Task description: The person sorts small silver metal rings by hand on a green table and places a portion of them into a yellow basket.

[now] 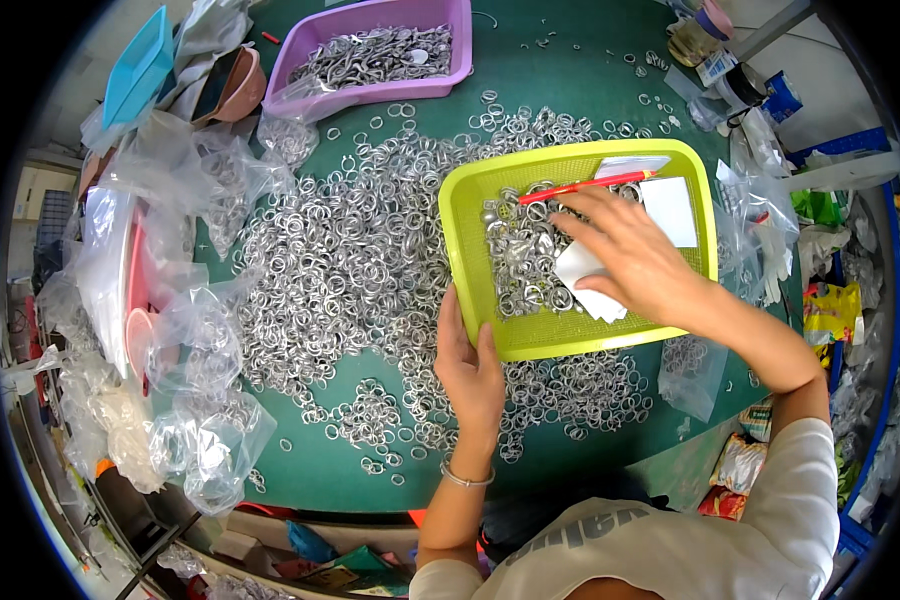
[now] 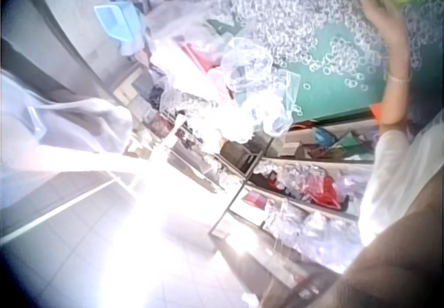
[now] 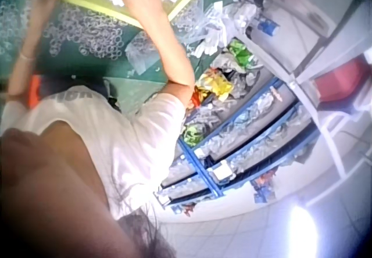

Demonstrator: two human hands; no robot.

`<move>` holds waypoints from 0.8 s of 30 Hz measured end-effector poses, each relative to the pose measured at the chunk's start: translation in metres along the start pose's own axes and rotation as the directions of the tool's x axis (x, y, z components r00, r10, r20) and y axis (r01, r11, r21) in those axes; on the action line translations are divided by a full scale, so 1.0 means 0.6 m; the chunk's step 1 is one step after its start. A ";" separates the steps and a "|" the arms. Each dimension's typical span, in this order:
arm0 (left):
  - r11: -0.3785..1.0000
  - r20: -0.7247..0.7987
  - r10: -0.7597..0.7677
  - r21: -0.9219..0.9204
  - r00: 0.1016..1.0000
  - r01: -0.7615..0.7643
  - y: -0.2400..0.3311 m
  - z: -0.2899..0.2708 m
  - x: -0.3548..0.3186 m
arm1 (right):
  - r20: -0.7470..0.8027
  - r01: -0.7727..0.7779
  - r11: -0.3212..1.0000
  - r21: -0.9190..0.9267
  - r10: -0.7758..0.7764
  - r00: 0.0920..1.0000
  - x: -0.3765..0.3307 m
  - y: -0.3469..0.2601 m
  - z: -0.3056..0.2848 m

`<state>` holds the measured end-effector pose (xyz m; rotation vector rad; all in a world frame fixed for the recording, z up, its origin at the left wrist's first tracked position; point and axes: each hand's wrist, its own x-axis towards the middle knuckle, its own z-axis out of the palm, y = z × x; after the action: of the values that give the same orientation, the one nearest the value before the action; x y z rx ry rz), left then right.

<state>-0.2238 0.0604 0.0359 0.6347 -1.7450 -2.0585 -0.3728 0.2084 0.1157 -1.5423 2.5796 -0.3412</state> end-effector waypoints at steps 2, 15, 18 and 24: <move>1.000 -0.010 0.008 -0.010 1.000 -0.008 -0.002 0.002 0.000 | 0.021 0.050 0.998 -0.044 -0.049 0.999 0.022 0.012 0.015; 0.999 -0.128 0.000 -0.038 0.992 -0.005 -0.002 0.016 -0.001 | 0.103 0.000 0.998 0.062 -0.007 0.995 0.004 0.026 0.005; 0.999 -0.126 -0.012 -0.038 0.992 0.007 0.000 0.016 -0.001 | -0.021 -0.033 0.987 0.155 0.037 0.999 0.007 0.040 0.021; 1.000 -0.134 -0.014 -0.028 0.991 0.010 -0.003 0.015 -0.002 | -0.028 -0.107 0.993 0.059 0.109 0.994 0.057 0.047 0.024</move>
<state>-0.2274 0.0688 0.0353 0.7589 -1.6384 -1.9953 -0.4102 0.1894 0.0949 -1.3833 2.6391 -0.4269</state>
